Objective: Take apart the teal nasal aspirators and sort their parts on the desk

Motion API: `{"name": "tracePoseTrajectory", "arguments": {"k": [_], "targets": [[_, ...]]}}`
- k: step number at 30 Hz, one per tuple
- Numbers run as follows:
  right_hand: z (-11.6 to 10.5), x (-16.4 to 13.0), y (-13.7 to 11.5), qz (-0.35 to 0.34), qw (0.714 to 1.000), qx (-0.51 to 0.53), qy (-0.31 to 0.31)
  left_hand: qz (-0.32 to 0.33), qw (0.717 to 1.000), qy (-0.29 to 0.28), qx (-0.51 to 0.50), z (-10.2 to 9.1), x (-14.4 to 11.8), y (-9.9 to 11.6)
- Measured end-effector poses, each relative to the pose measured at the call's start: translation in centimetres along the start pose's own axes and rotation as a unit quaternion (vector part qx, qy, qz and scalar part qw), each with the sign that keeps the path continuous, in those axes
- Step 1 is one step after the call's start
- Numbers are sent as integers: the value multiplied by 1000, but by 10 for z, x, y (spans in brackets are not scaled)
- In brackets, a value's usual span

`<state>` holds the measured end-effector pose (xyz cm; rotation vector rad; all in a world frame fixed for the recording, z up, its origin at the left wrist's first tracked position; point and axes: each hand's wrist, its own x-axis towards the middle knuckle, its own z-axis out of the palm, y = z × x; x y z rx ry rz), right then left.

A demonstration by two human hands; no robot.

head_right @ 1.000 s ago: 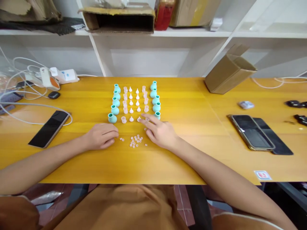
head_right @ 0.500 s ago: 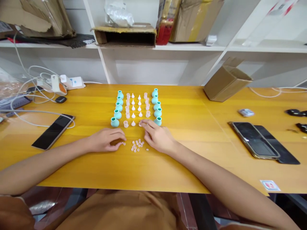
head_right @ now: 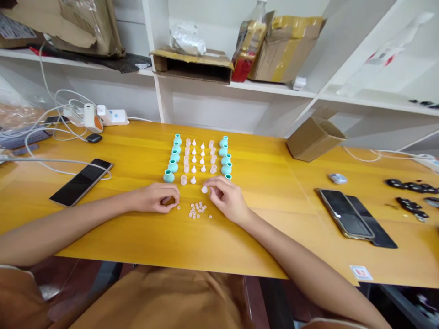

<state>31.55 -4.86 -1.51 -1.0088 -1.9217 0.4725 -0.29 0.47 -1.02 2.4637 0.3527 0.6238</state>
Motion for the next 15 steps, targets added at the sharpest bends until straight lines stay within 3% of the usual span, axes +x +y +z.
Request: {"name": "tracePoseTrajectory", "arguments": {"k": [3, 5, 10, 15], "targets": [[7, 0, -13, 115, 983, 146, 14, -42, 996, 47, -57, 4, 0, 5], [12, 1, -23, 153, 966, 205, 18, -69, 990, 75, -92, 8, 1, 10], [27, 3, -43, 215, 940, 264, 2, -164, 961, 132, -178, 23, 5, 29], [38, 2, -49, 223, 917, 330, 33, -255, 917, 192, -239, 34, 4, 52]]}}
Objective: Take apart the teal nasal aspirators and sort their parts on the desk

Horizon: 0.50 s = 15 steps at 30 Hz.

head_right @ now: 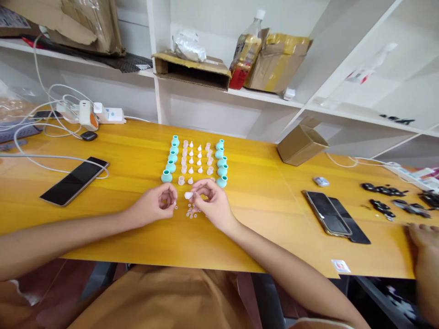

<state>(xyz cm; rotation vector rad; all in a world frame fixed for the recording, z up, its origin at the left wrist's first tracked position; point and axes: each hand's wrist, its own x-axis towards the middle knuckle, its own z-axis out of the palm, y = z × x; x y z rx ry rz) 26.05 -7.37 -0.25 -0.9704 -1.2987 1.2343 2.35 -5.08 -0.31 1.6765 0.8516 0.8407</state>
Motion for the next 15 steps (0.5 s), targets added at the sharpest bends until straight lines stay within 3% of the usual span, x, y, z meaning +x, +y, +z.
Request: {"name": "tracePoseTrajectory", "arguments": {"k": [8, 15], "targets": [[1, 0, 14, 41, 992, 81, -84, 36, 999, 16, -14, 4, 0, -7], [2, -12, 14, 14, 992, 53, -117, 71, 996, -19, -59, 6, -2, -7]]}}
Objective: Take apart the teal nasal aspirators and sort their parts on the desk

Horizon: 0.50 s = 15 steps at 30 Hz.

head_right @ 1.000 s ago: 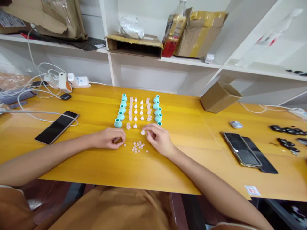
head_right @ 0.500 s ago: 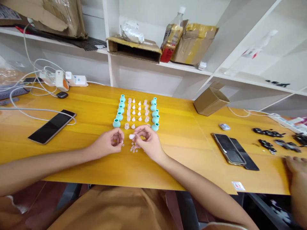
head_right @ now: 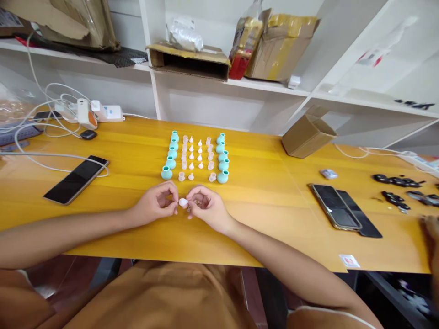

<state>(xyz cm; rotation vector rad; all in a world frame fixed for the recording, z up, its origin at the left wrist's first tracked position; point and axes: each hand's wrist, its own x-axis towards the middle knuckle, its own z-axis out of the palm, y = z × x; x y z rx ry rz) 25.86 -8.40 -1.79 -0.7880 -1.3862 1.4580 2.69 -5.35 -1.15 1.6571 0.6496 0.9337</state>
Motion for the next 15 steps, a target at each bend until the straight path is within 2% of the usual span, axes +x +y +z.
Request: {"name": "tracePoseTrajectory", "arguments": {"k": [4, 11, 15], "targets": [[0, -3, 2, -30, 999, -14, 18, 8, 1000, -11, -21, -1, -1, -4], [-1, -8, -3, -113, 985, -127, 26, 38, 998, -30, 32, -3, -3, -8], [-1, -10, -6, -114, 982, -147, 29, 37, 998, -18, 43, -2, -3, -7]]}}
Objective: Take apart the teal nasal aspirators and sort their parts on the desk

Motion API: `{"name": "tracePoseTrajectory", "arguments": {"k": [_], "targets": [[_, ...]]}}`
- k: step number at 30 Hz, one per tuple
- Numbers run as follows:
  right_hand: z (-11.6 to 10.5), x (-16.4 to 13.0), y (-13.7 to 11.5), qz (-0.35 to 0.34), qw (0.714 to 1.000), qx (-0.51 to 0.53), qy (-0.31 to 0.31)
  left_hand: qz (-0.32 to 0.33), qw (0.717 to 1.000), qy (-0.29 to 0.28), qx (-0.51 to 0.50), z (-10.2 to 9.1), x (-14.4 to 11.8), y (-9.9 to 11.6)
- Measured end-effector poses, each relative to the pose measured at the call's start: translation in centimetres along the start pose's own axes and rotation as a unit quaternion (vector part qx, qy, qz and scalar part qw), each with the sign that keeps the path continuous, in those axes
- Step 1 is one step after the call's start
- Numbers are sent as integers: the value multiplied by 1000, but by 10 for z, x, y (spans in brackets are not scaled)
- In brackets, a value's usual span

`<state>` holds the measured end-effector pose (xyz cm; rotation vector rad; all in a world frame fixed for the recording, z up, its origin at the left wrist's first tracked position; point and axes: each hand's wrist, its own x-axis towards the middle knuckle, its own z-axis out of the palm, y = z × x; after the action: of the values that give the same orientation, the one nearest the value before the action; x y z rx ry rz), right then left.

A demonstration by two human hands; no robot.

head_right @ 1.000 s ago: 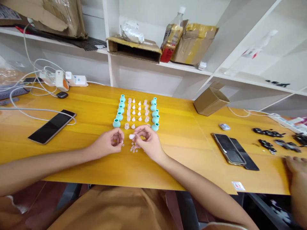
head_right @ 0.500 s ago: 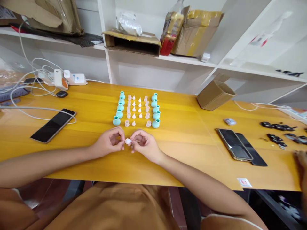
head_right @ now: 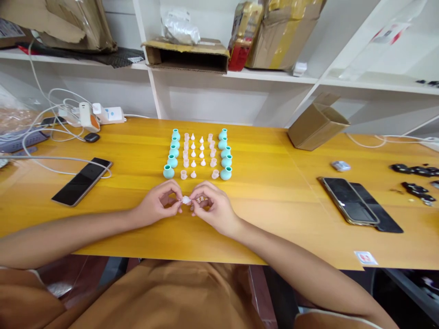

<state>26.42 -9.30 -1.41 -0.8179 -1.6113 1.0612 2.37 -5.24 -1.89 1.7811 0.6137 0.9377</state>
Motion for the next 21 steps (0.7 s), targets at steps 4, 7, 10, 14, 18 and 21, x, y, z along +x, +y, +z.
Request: {"name": "tracePoseTrajectory", "arguments": {"k": [4, 7, 10, 14, 18, 21], "targets": [[-1, 1, -3, 20, 1000, -9, -5, -20, 1000, 0, -9, 0, 1, 5], [-2, 2, -4, 23, 1000, -13, -11, -22, 1000, 0, -1, 0, 1, 9], [-2, 2, -4, 18, 1000, -18, -17, -16, 1000, 2, 10, -1, 2, 11], [-1, 2, -3, 12, 1000, -12, -19, 3, 999, 2, 40, -2, 3, 13], [-1, 2, -1, 25, 1000, 3, -8, 8, 999, 0, 47, -2, 3, 14], [-1, 2, 0, 44, 999, 21, -5, 3, 999, 3, 47, -2, 2, 13]]}}
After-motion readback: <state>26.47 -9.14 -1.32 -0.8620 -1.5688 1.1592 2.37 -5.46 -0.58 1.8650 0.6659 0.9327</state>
